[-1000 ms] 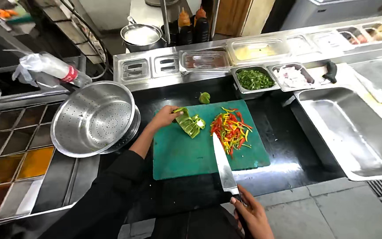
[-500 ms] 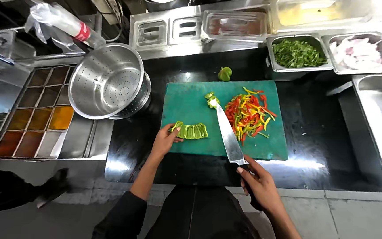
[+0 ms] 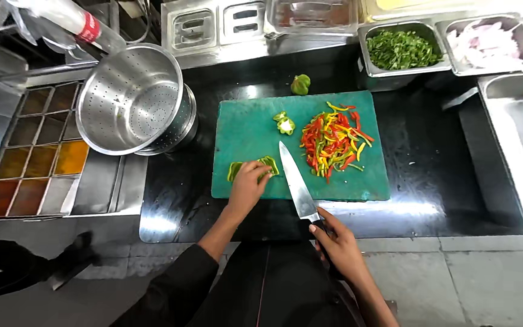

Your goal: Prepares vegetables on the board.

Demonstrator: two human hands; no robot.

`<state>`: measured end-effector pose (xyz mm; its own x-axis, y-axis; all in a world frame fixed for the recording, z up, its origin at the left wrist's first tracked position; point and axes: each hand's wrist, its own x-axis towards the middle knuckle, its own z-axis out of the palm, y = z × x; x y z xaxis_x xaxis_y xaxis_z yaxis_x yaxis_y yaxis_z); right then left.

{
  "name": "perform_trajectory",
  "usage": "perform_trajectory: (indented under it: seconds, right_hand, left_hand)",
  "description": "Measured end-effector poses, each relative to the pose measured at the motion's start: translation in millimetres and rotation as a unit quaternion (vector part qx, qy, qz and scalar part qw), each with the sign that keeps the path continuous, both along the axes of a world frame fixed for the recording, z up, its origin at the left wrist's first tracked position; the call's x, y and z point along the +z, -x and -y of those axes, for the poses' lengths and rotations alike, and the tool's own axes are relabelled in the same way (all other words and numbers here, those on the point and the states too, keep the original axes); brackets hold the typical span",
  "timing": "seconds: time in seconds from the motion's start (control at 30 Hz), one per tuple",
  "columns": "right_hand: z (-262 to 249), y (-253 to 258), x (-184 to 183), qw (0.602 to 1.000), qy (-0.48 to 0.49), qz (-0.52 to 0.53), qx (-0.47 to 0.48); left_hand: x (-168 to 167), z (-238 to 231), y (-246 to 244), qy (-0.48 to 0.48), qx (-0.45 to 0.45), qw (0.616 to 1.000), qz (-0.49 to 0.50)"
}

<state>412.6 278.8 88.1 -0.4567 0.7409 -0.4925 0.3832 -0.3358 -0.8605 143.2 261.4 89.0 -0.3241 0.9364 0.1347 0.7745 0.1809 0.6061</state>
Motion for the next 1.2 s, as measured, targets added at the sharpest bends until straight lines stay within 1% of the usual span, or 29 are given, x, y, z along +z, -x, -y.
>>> perform_trajectory:
  seconds: [0.07,0.23,0.37,0.43,0.53,0.6,0.63,0.7,0.73,0.8,0.87,0.9,0.93,0.97,1.0,1.07,1.13,1.17,1.2]
  right_hand:
    - [1,-1,3,1.000,-0.010,-0.001,-0.002]
    - [0,-3,2,0.999,-0.020,-0.003,-0.030]
    - [-2,5,0,0.999,-0.023,-0.006,-0.035]
    - [-4,9,1,0.999,-0.023,-0.008,-0.026]
    - [-9,14,5,1.000,-0.019,-0.007,-0.013]
    - [-11,16,5,1.000,-0.016,-0.010,-0.012]
    - [-13,17,3,1.000,-0.016,-0.013,-0.013]
    - [-17,21,-2,1.000,-0.016,-0.021,-0.008]
    - [-19,24,-4,1.000,-0.014,-0.026,-0.001]
    - [-24,32,-7,0.999,-0.014,-0.026,0.026]
    - [-28,39,-6,0.998,-0.019,-0.017,0.052]
    - [-29,40,-4,0.998,-0.024,-0.013,0.063]
    - [-30,41,-1,0.997,-0.028,-0.013,0.072]
    - [-31,42,2,0.997,-0.031,-0.015,0.076]
    - [-32,42,4,0.996,-0.032,-0.017,0.077]
    - [-33,39,6,0.996,-0.034,-0.021,0.076]
    - [-33,36,4,0.998,-0.030,-0.025,0.059]
    - [-32,35,2,0.998,-0.026,-0.025,0.050]
    - [-30,34,1,0.999,-0.022,-0.024,0.043]
  left_hand:
    - [-7,-8,-7,0.022,0.009,1.000,-0.019]
    - [11,-19,-18,0.119,0.052,0.992,-0.003]
    - [15,-27,-16,0.152,0.058,0.987,0.001]
    - [21,-25,-11,0.160,0.050,0.985,0.035]
    - [52,2,14,0.172,-0.009,0.979,0.106]
    - [69,36,39,0.166,-0.043,0.979,0.112]
    - [71,53,50,0.154,-0.033,0.980,0.122]
    - [62,78,64,0.111,0.045,0.975,0.185]
    - [51,84,66,0.085,0.093,0.965,0.231]
    - [34,81,61,0.033,0.158,0.932,0.324]
    - [22,65,49,-0.032,0.199,0.879,0.432]
    - [18,60,43,-0.058,0.217,0.855,0.467]
    - [16,57,40,-0.077,0.231,0.845,0.476]
    - [17,57,41,-0.090,0.237,0.847,0.467]
    - [22,61,46,-0.094,0.238,0.858,0.445]
    - [40,78,63,-0.073,0.220,0.897,0.377]
    - [62,104,92,-0.015,0.181,0.941,0.287]
    - [75,120,107,0.035,0.165,0.954,0.248]
    - [88,139,122,0.096,0.153,0.959,0.217]
